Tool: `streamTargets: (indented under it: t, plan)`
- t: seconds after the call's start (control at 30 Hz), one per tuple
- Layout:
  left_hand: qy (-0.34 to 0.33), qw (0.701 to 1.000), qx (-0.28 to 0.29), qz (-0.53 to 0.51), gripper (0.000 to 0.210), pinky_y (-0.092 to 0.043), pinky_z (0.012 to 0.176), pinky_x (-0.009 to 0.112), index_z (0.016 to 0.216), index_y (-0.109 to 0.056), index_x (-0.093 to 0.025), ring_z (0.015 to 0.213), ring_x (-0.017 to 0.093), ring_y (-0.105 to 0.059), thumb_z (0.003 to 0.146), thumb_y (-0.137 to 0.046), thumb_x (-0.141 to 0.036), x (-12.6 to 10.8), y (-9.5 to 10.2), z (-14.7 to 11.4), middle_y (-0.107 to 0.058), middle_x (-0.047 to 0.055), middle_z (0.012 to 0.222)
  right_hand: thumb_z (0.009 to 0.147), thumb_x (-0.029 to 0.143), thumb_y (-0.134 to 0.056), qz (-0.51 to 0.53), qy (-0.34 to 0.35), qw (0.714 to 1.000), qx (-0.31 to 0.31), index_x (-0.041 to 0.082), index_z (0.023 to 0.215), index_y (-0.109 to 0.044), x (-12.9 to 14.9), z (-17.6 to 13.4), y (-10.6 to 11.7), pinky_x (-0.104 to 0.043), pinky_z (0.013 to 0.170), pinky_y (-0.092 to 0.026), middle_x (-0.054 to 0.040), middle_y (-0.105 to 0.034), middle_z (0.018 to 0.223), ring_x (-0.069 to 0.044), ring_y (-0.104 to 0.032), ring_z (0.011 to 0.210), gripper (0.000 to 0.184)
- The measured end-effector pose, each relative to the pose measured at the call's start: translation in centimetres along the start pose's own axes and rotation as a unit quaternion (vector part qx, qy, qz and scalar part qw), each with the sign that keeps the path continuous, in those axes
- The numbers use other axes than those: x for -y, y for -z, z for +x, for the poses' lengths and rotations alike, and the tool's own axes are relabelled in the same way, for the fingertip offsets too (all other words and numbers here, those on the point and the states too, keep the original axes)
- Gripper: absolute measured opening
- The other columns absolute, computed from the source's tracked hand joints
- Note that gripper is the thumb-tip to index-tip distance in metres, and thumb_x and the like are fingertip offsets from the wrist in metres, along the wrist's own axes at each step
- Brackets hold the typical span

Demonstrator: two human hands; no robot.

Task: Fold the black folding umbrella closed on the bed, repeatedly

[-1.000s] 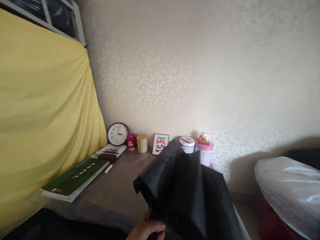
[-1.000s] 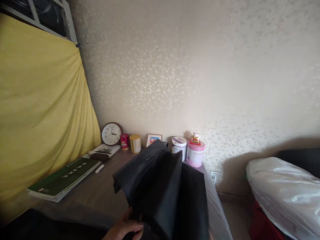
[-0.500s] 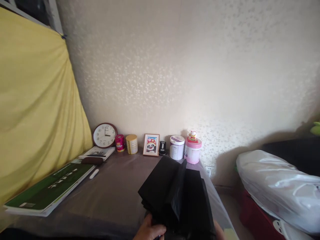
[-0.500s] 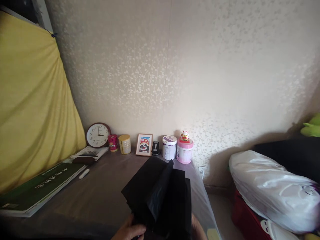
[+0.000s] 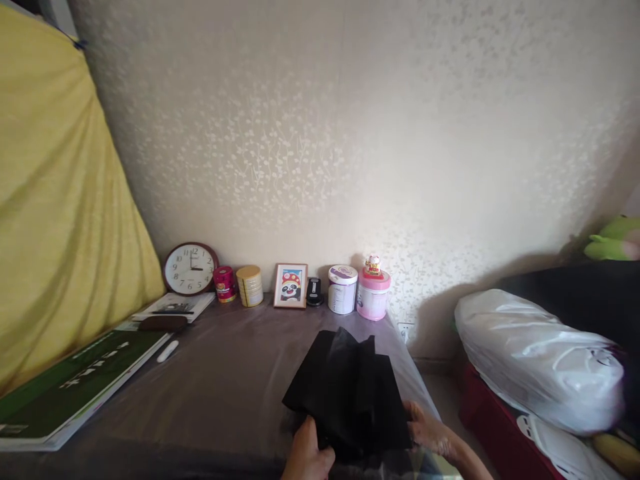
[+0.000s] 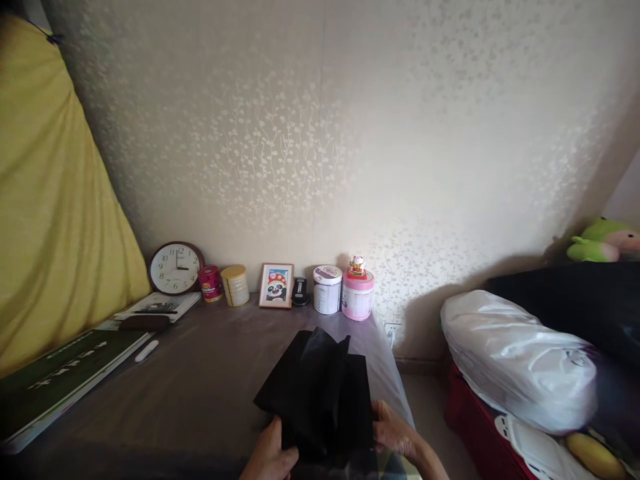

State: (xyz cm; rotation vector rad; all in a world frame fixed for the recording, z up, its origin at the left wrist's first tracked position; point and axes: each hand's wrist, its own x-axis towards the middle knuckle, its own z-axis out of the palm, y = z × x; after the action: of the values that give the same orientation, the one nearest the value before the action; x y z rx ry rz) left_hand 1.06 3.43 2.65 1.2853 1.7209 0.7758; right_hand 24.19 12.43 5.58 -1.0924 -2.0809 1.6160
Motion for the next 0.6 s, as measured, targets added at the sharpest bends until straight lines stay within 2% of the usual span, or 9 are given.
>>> streamTargets:
  t: [0.07,0.13,0.27,0.4,0.5,0.6]
  plan:
    - [-0.024,0.998,-0.03,0.056,0.059,-0.044,0.084,0.022,0.126,-0.035,-0.016,0.098,0.015,-0.06,0.069,-0.044,-0.004,0.1,-0.3,0.1,-0.057,0.008,0.115,0.067,0.023,-0.052,-0.025,-0.019,0.999,-0.031,0.016,0.069,-0.059,-0.9,-0.9,0.2,-0.018,0.047,-0.034,0.0047,-0.047,0.054,-0.008,-0.044,0.049,0.01]
    - [-0.032,0.992,-0.046,0.115,0.063,-0.036,0.097,0.025,0.13,-0.033,-0.013,0.116,0.019,-0.049,0.069,-0.045,-0.002,0.1,-0.6,0.2,-0.045,0.013,0.131,0.068,0.022,-0.049,-0.067,-0.032,0.994,-0.074,0.016,0.064,-0.055,-1.8,-1.8,0.5,-0.018,0.047,-0.032,0.0049,-0.045,0.053,-0.008,-0.043,0.05,0.009]
    - [-0.016,0.976,-0.031,0.214,0.065,-0.045,0.085,0.033,0.134,-0.027,-0.006,0.103,0.025,-0.058,0.071,-0.04,0.001,0.0,-1.4,0.0,-0.028,0.023,0.14,0.072,0.026,-0.048,-0.152,-0.03,0.977,-0.144,0.017,0.061,-0.054,-3.7,-3.5,0.7,-0.018,0.048,-0.031,0.0051,-0.046,0.052,-0.008,-0.042,0.051,0.015]
    - [-0.025,0.964,-0.012,0.264,0.066,-0.046,0.084,0.031,0.137,-0.022,-0.009,0.1,0.022,-0.06,0.074,-0.04,-0.001,0.0,-1.3,-0.3,-0.026,0.021,0.143,0.072,0.03,-0.048,-0.223,-0.035,0.953,-0.204,0.019,0.062,-0.059,-5.3,-4.7,0.4,-0.019,0.053,-0.036,0.0029,-0.056,0.057,-0.011,-0.049,0.057,0.018]
    - [-0.042,0.968,0.008,0.246,0.07,-0.043,0.092,0.03,0.138,-0.019,-0.011,0.113,0.023,-0.052,0.074,-0.047,-0.011,0.5,-0.5,-0.5,-0.03,0.018,0.142,0.072,0.033,-0.049,-0.253,-0.046,0.937,-0.237,0.02,0.063,-0.063,-6.0,-5.1,0.4,-0.021,0.056,-0.039,0.0007,-0.062,0.061,-0.014,-0.056,0.06,0.021]
    - [-0.055,0.985,0.027,0.164,0.076,-0.037,0.1,0.028,0.139,-0.016,-0.015,0.122,0.02,-0.044,0.071,-0.05,-0.011,1.6,0.1,-0.4,-0.036,0.012,0.141,0.074,0.037,-0.048,-0.26,-0.026,0.918,-0.297,0.021,0.068,-0.066,-5.6,-5.2,0.8,-0.024,0.062,-0.044,-0.0022,-0.066,0.068,-0.017,-0.061,0.066,0.025]
